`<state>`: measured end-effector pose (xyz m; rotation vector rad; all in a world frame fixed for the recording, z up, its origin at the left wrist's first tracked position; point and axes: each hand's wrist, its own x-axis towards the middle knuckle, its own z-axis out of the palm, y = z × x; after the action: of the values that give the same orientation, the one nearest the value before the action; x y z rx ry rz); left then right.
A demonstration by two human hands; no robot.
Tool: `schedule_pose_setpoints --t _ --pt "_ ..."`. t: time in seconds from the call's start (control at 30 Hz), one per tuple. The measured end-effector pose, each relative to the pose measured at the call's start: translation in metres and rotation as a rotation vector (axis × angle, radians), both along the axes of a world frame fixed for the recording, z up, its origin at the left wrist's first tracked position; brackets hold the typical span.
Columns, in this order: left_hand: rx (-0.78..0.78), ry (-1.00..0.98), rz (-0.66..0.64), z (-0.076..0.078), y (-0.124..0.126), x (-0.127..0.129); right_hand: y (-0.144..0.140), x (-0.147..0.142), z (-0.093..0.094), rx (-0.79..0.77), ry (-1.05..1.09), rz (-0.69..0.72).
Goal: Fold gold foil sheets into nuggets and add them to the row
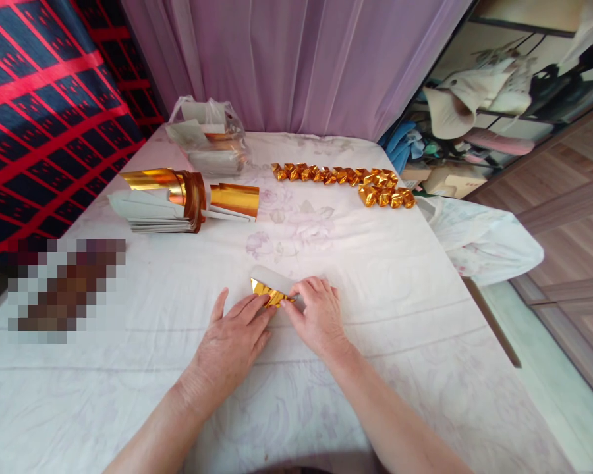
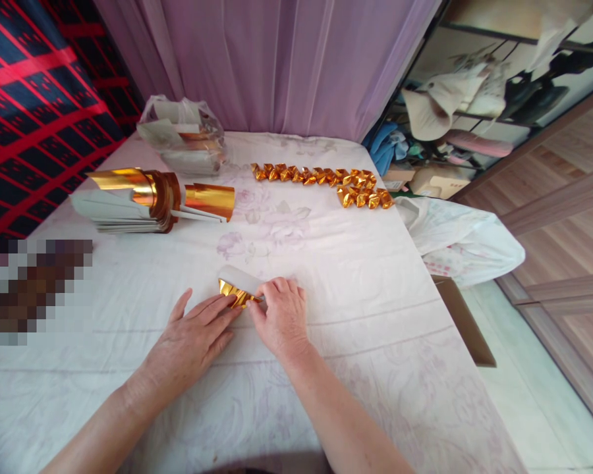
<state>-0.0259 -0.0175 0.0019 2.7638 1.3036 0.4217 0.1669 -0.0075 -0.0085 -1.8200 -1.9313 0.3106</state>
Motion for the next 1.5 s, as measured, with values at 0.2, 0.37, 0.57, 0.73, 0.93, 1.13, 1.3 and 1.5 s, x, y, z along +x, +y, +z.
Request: schedule_pose_setpoints --t 0.2,0.37,0.57,0.73,0.93,1.13,1.3,1.5 --pt "-0.04 -0.03 -0.002 -0.005 0.003 -0.003 0.002 0.004 -0.002 -0.007 0.065 0.007" --pt "-0.082 -0.03 0.002 -0.005 0.003 -0.003 0.002 0.004 -0.005 0.031 0.073 0.024" --pt "-0.136 -0.056 0.019 -0.003 0.004 -0.002 0.001 0.006 -0.01 0.066 0.047 0.035" --pt "-0.16 -0.057 0.033 -0.002 0.005 -0.001 -0.003 0.0 -0.008 0.109 0.022 0.016" --pt "-0.198 -0.061 0.033 0.0 0.005 -0.001 -0.002 -0.003 -0.005 0.068 0.003 0.004" --pt "-0.242 -0.119 0.033 0.0 0.01 -0.002 -0.004 0.0 -0.005 0.095 0.019 0.083" --pt "-0.215 -0.213 -0.011 -0.006 0.015 -0.009 -0.009 -0.002 -0.004 0.157 -0.126 0.194" --pt "-0.089 -0.316 0.026 -0.008 0.022 -0.016 -0.011 -0.004 -0.007 0.176 -0.144 0.213"
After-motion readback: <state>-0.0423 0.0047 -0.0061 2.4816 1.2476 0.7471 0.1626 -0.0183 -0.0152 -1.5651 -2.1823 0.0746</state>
